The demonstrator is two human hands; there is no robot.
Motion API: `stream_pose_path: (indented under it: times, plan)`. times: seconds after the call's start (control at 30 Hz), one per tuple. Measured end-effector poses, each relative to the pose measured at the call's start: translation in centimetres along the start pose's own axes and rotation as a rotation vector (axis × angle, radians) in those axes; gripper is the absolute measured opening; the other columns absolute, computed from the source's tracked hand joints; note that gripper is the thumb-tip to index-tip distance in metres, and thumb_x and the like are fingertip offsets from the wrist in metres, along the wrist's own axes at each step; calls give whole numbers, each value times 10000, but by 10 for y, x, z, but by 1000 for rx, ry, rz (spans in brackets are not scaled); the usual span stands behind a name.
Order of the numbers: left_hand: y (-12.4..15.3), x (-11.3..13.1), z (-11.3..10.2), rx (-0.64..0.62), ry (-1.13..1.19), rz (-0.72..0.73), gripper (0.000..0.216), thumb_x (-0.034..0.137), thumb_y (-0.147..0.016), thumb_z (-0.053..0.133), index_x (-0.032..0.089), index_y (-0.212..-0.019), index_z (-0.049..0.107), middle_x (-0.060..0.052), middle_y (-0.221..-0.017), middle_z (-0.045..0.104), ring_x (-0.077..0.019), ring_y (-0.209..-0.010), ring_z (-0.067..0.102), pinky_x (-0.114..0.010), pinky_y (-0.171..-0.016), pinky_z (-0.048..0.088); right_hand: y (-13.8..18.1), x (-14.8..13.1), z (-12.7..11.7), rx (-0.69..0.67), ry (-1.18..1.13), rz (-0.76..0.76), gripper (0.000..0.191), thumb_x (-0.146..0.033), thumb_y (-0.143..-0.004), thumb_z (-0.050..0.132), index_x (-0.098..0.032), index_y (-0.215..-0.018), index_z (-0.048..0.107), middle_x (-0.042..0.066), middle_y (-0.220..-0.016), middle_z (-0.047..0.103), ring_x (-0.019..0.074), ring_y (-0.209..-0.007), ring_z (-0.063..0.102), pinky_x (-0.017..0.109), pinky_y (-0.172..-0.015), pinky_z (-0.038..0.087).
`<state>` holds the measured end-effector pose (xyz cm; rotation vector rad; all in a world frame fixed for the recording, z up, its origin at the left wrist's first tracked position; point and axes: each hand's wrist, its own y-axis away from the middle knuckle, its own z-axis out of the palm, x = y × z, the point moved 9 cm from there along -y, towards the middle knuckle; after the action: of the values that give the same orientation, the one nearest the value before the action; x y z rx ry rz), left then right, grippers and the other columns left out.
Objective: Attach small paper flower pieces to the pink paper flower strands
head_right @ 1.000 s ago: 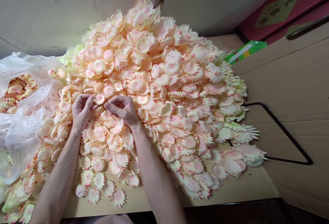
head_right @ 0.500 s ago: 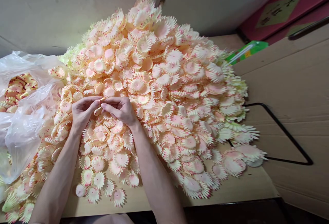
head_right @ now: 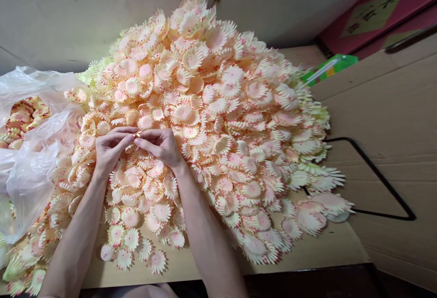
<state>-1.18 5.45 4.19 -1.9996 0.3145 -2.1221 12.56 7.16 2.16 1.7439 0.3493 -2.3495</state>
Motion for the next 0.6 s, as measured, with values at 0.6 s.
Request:
stream_pose_path:
  times: [0.6]
  plan:
    - [0, 3, 1, 1, -10, -20, 30, 250, -782, 780, 234, -794, 803, -62, -968, 760, -162, -921, 699, -304, -845, 561, 0, 3, 2, -41, -1, 28, 220, -333, -689, 801, -138, -753, 724, 9, -565, 701, 51, -341, 477, 184, -341, 378]
